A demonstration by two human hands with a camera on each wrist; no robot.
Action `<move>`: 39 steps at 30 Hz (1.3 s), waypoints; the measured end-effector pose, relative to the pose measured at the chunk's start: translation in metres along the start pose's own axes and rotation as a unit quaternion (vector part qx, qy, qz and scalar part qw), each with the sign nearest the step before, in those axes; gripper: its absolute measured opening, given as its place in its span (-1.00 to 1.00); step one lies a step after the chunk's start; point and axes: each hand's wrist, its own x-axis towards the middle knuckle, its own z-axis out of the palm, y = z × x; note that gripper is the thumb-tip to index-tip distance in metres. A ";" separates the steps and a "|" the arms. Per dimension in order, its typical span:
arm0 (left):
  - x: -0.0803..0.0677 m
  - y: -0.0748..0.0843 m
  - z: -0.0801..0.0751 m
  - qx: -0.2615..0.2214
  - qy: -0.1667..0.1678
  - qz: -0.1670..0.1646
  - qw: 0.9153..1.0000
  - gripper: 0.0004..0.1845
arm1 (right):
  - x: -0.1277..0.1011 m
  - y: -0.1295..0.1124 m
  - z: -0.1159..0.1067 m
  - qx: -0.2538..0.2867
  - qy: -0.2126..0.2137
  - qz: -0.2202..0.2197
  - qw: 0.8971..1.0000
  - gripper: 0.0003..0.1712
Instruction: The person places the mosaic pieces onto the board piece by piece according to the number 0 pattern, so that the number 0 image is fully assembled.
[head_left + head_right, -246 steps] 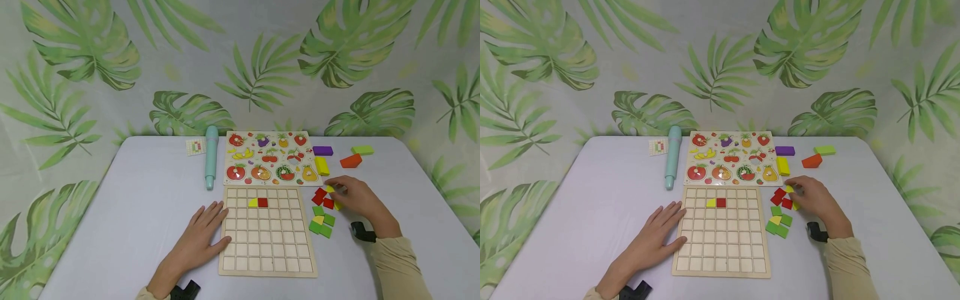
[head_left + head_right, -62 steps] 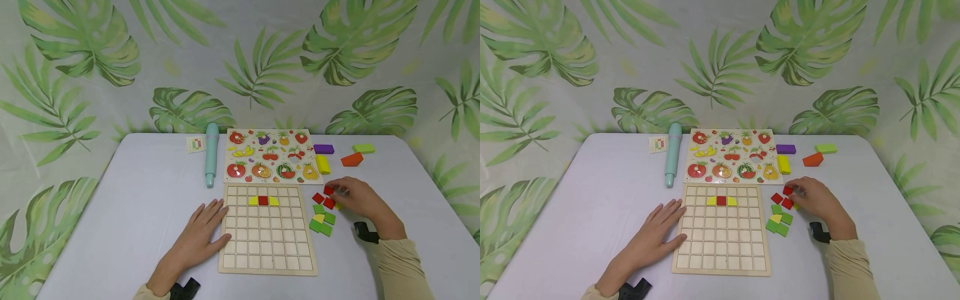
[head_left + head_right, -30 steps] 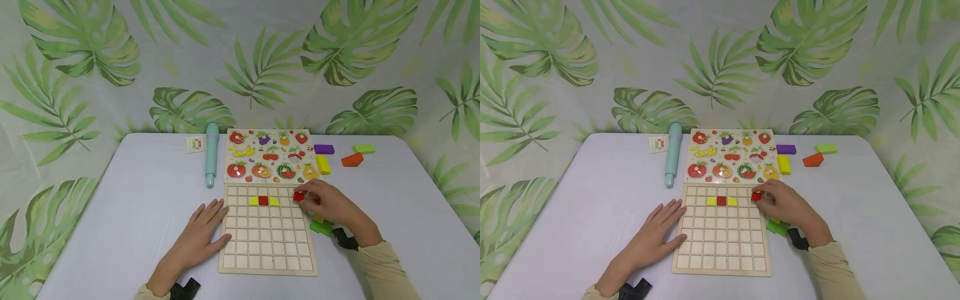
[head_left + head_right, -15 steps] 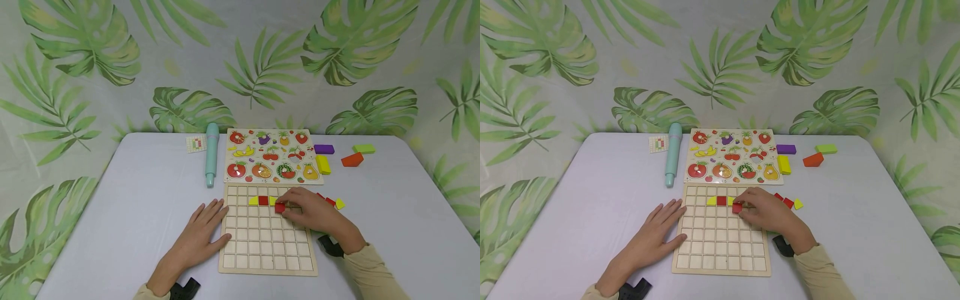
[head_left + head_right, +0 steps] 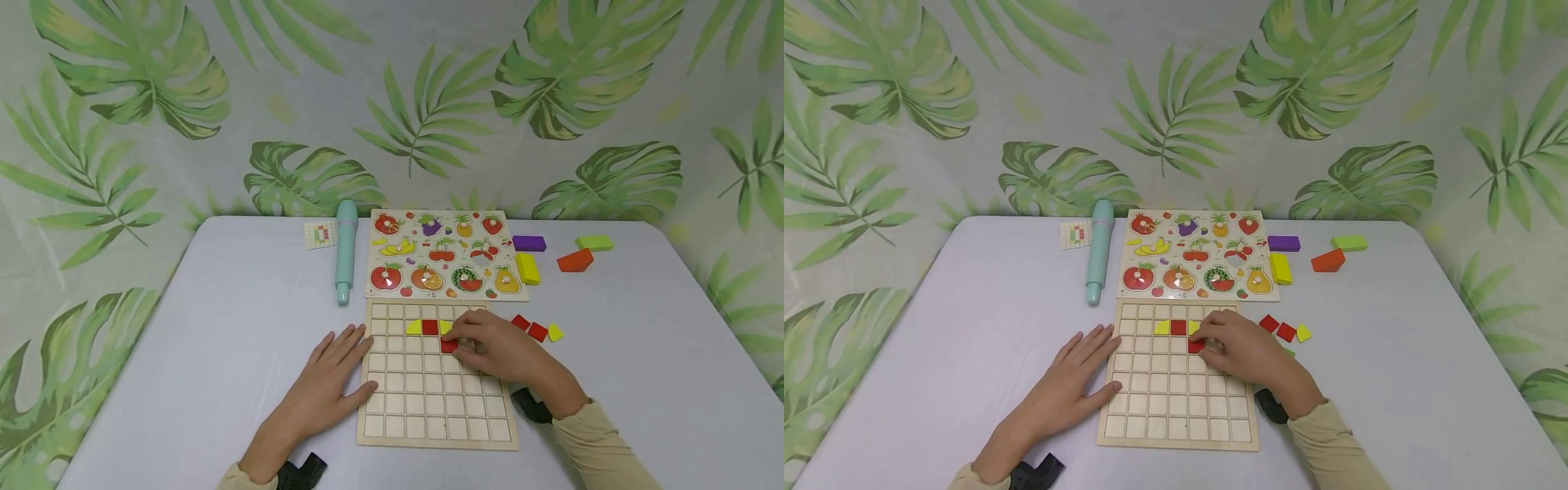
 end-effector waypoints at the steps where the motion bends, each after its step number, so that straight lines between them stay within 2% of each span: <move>1: 0.000 0.000 0.000 0.001 0.000 0.000 1.000 -0.20 | 0.000 0.000 0.000 -0.002 0.001 -0.002 1.000 -0.74; 8: 0.000 0.000 -0.001 -0.002 0.001 0.001 1.000 -0.21 | 0.000 0.001 -0.002 0.002 0.005 -0.001 1.000 -0.73; 15: -0.001 -0.001 -0.001 -0.001 -0.001 0.001 1.000 -0.21 | -0.005 0.006 -0.016 0.016 0.023 0.028 0.999 -0.71; 23: -0.001 -0.001 0.000 -0.002 0.000 0.001 1.000 -0.21 | -0.019 0.020 -0.041 0.026 0.045 0.082 0.995 -0.61; 33: 0.000 -0.001 -0.001 -0.003 0.002 0.005 1.000 -0.21 | -0.032 0.044 -0.053 0.013 0.075 0.077 0.994 -0.57; 39: -0.001 -0.002 0.000 -0.002 0.004 0.009 1.000 -0.21 | -0.040 0.058 -0.057 0.016 0.065 0.110 0.992 -0.57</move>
